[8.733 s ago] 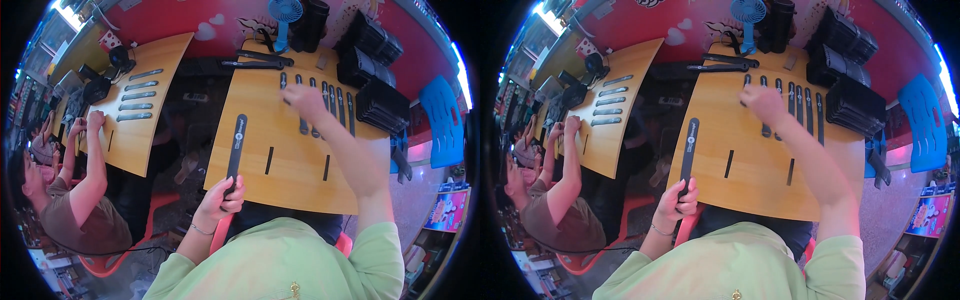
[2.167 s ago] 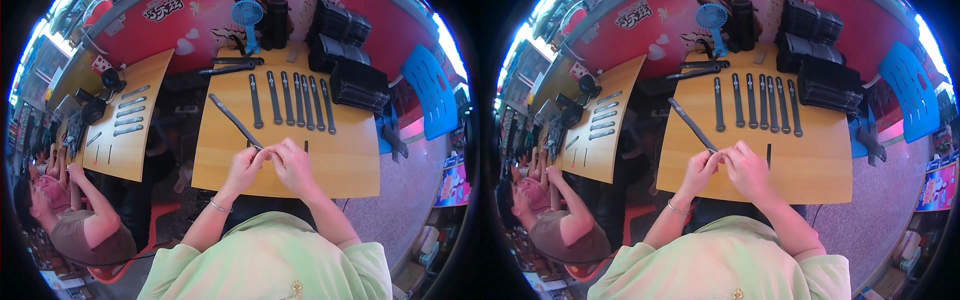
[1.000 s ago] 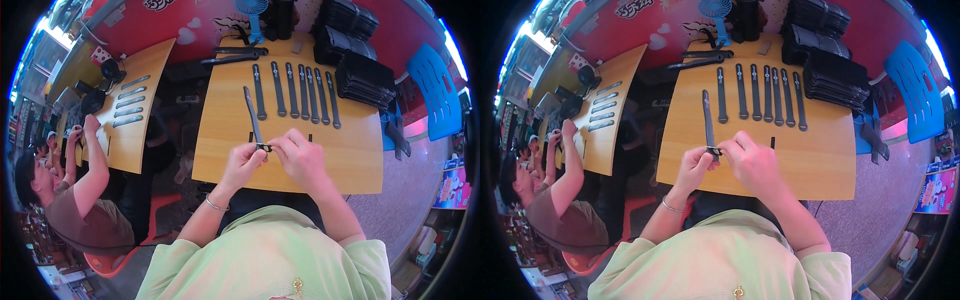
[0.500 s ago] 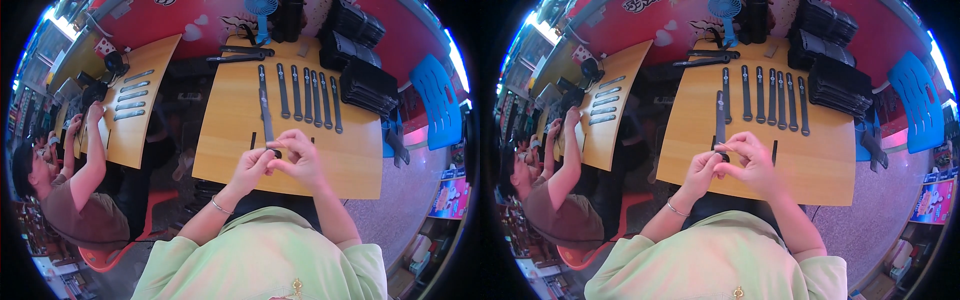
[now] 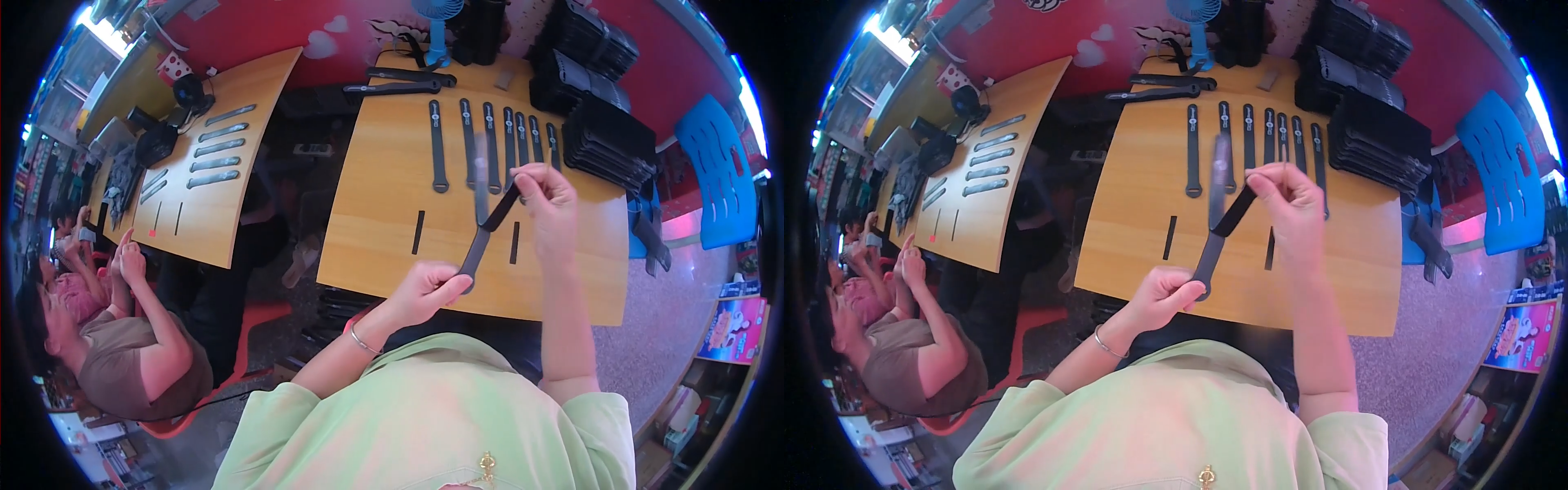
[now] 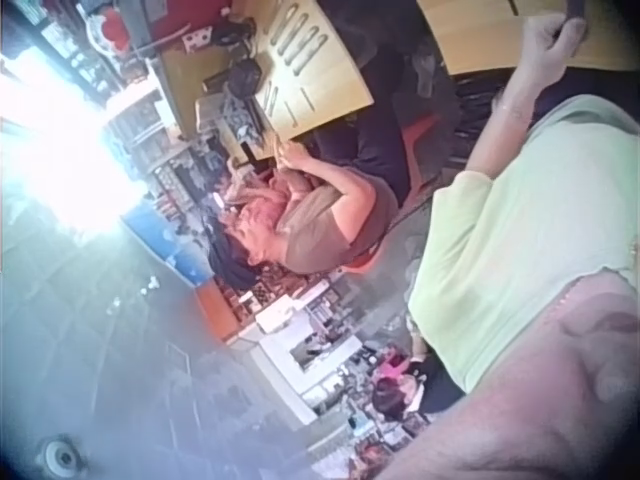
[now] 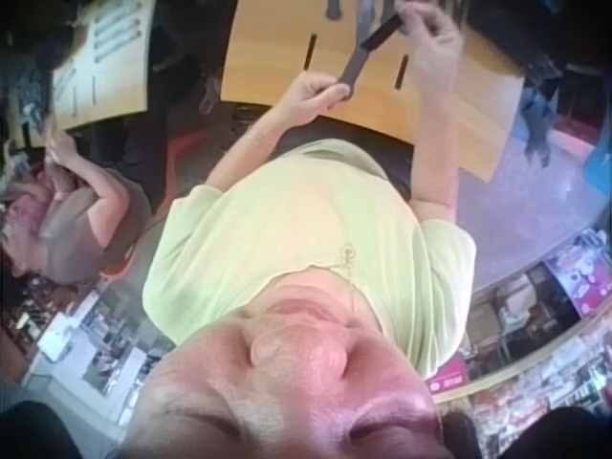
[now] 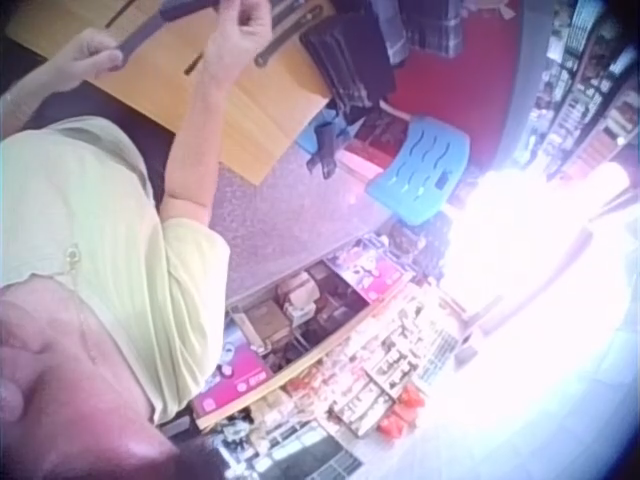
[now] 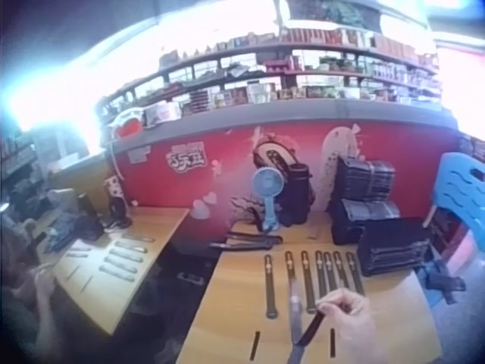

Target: Assembling black textile straps by threading thin strings through pre-drilled holes and organizing them on a table.

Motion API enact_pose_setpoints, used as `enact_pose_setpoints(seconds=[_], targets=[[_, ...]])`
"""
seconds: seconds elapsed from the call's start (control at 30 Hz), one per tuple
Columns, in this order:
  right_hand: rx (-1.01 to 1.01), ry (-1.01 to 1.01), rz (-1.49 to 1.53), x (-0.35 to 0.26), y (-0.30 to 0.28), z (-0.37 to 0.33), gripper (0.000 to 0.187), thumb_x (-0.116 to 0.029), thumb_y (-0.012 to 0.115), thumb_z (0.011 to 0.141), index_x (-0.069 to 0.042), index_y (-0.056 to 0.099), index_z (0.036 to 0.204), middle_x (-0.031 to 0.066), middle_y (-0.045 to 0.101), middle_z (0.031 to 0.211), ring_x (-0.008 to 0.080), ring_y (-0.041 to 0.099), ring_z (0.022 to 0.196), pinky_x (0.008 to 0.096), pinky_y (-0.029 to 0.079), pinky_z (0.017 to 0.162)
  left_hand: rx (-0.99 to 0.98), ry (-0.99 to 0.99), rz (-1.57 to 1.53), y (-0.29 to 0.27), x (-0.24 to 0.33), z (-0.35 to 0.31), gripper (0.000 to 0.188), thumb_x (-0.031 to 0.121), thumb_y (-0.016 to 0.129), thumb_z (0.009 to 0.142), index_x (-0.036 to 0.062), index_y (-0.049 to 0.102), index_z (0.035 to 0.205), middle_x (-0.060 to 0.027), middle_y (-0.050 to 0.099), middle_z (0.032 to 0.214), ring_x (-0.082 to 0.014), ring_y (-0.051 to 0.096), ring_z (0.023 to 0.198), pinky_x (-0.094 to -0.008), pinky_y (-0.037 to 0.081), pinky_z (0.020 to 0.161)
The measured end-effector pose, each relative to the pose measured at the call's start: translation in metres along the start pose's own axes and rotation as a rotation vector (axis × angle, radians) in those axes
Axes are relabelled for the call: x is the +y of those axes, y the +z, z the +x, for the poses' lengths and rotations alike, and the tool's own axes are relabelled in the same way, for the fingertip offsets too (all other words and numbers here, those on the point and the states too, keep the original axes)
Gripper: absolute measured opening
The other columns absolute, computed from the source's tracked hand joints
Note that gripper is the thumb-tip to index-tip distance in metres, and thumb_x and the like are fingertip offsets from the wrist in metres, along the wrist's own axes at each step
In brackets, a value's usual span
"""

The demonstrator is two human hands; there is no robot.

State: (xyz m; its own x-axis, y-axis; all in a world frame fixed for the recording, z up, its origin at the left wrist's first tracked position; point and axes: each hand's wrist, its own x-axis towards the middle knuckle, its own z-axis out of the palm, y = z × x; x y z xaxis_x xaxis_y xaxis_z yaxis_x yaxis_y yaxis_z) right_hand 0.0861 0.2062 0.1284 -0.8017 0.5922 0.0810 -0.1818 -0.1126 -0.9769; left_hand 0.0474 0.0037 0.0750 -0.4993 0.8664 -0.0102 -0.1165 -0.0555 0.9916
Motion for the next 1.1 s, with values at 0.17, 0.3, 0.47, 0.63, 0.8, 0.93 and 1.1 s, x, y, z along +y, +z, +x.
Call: enact_pose_setpoints(seconds=[0.17, 0.3, 0.47, 0.63, 0.8, 0.93, 1.1], targets=[[-0.275, 0.035, -0.191, -0.008, 0.002, -0.012, 0.002, -0.002, 0.066, 0.081, -0.002, 0.065, 0.082, -0.0029, 0.060, 0.071, -0.0006, 0.044, 0.060, 0.0161, 0.033, 0.053, -0.058, -0.104, 0.240, -0.011, 0.000, 0.008, 0.020, 0.013, 0.052, 0.092, 0.0005, 0.058, 0.078, 0.0017, 0.055, 0.069, -0.0059, 0.051, 0.064, -0.0207, 0.040, 0.057], [-0.416, 0.157, -0.482, -0.013, 0.009, -0.031, 0.006, 0.002, 0.062, 0.082, 0.001, 0.063, 0.088, 0.0036, 0.065, 0.079, 0.0066, 0.059, 0.071, 0.0180, 0.046, 0.068, 0.055, -0.031, -0.034, -0.003, -0.004, 0.020, 0.017, 0.014, 0.050, 0.093, 0.0018, 0.053, 0.104, -0.0020, 0.059, 0.088, -0.0088, 0.057, 0.079, -0.0230, 0.047, 0.068], [-0.444, 0.149, -0.392, -0.009, 0.013, -0.043, 0.008, -0.001, 0.066, 0.081, 0.002, 0.064, 0.087, 0.0031, 0.064, 0.078, 0.0054, 0.059, 0.070, 0.0179, 0.045, 0.062, 0.123, -0.190, -0.400, 0.003, 0.015, 0.022, 0.020, 0.015, 0.046, 0.096, 0.0058, 0.045, 0.114, -0.0030, 0.056, 0.100, -0.0102, 0.057, 0.090, -0.0252, 0.049, 0.075], [-0.510, -0.161, -0.530, -0.007, 0.024, -0.043, 0.022, -0.001, 0.069, 0.076, -0.005, 0.067, 0.098, 0.0009, 0.060, 0.075, 0.0053, 0.047, 0.055, 0.0205, 0.037, 0.049, 0.155, -0.151, -0.705, -0.004, -0.003, 0.018, 0.016, 0.018, 0.040, 0.098, 0.0098, 0.044, 0.111, -0.0030, 0.055, 0.098, -0.0093, 0.056, 0.089, -0.0246, 0.048, 0.072], [-0.502, -0.246, -0.499, 0.014, 0.036, -0.039, 0.025, 0.001, 0.068, 0.076, -0.006, 0.068, 0.100, 0.0045, 0.063, 0.083, 0.0089, 0.056, 0.067, 0.0206, 0.043, 0.057, 0.288, -0.239, -0.659, 0.000, 0.009, 0.018, 0.016, 0.019, 0.036, 0.099, 0.0116, 0.043, 0.111, 0.0006, 0.047, 0.078, -0.0061, 0.048, 0.068, -0.0221, 0.043, 0.058], [-0.436, -0.146, -0.427, 0.024, 0.042, -0.023, 0.019, 0.001, 0.064, 0.080, -0.002, 0.067, 0.098, 0.0064, 0.065, 0.083, 0.0109, 0.061, 0.072, 0.0228, 0.047, 0.063, 0.146, -0.307, -0.716, -0.013, 0.008, 0.013, 0.016, 0.021, 0.035, 0.099, 0.0115, 0.044, 0.109, 0.0052, 0.030, 0.064, -0.0037, 0.027, 0.050, -0.0188, 0.025, 0.044], [-0.450, 0.058, -0.321, 0.032, 0.050, 0.019, 0.011, -0.001, 0.061, 0.084, 0.001, 0.067, 0.093, 0.0013, 0.063, 0.078, 0.0059, 0.057, 0.074, 0.0200, 0.043, 0.065, 0.143, -0.295, -0.756, -0.014, 0.019, 0.009, 0.018, 0.022, 0.033, 0.100, 0.0105, 0.045, 0.107, 0.0064, 0.027, 0.062, -0.0036, 0.021, 0.049, -0.0191, 0.018, 0.042]])
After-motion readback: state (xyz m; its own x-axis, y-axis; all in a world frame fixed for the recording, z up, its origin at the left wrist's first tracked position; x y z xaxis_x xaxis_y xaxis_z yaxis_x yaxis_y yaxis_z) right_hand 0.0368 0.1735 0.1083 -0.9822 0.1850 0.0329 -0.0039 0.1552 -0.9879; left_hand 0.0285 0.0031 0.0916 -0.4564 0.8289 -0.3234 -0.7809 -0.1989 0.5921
